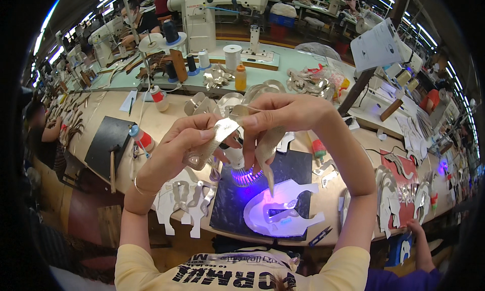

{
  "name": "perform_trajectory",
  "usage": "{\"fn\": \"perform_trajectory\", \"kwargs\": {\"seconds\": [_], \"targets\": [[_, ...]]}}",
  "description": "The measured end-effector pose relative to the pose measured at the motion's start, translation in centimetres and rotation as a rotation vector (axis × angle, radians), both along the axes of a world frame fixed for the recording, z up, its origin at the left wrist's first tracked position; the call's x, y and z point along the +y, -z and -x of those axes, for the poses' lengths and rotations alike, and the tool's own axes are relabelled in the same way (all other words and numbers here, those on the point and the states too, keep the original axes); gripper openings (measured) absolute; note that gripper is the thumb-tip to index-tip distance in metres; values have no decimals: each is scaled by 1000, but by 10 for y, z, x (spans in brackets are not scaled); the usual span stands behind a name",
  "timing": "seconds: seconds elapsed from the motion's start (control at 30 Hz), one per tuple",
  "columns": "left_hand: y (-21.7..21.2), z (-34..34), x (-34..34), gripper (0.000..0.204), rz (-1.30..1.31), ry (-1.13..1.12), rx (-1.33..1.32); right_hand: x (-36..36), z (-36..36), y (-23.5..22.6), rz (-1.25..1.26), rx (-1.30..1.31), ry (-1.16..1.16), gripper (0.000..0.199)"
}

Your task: The person assembles decorative parts by hand, using a UV lamp to cure adhesive on white and silver components. They handle multiple pieces, align them, and apply glue before curing under the lamp.

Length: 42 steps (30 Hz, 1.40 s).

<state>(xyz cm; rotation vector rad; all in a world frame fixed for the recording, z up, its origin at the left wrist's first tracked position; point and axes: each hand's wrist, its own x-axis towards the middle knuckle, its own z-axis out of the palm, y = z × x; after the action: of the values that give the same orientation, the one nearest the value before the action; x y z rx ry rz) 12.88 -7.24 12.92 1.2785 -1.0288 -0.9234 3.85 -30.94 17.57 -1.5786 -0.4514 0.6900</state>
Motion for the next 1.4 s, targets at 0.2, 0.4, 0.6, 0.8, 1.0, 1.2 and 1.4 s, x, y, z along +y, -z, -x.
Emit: {"fn": "perform_trajectory", "kwargs": {"seconds": [0.2, 0.4, 0.6, 0.8, 1.0, 1.2, 1.4], "targets": [[-3, 4, -2, 48, 88, 77, 207, 1, 2, 19, -364, -10, -162, 26], [-4, 3, -3, 47, 155, 118, 309, 9, 10, 19, -456, 67, -96, 42], [1, -3, -7, 44, 180, 159, 396, 8, 7, 19, -414, 39, -71, 48], [2, -5, -6, 43, 154, 172, 430, 5, 7, 21, -387, 33, -46, 43], [4, -6, -3, 33, 118, 97, 371, -3, 5, 29, -446, 54, -50, 41], [9, -1, -5, 30, 117, 118, 393, -9, 9, 42, -516, 58, -90, 41], [15, 0, -13, 24, 72, 136, 364, -8, 20, 64, -653, 58, -36, 40]]}}
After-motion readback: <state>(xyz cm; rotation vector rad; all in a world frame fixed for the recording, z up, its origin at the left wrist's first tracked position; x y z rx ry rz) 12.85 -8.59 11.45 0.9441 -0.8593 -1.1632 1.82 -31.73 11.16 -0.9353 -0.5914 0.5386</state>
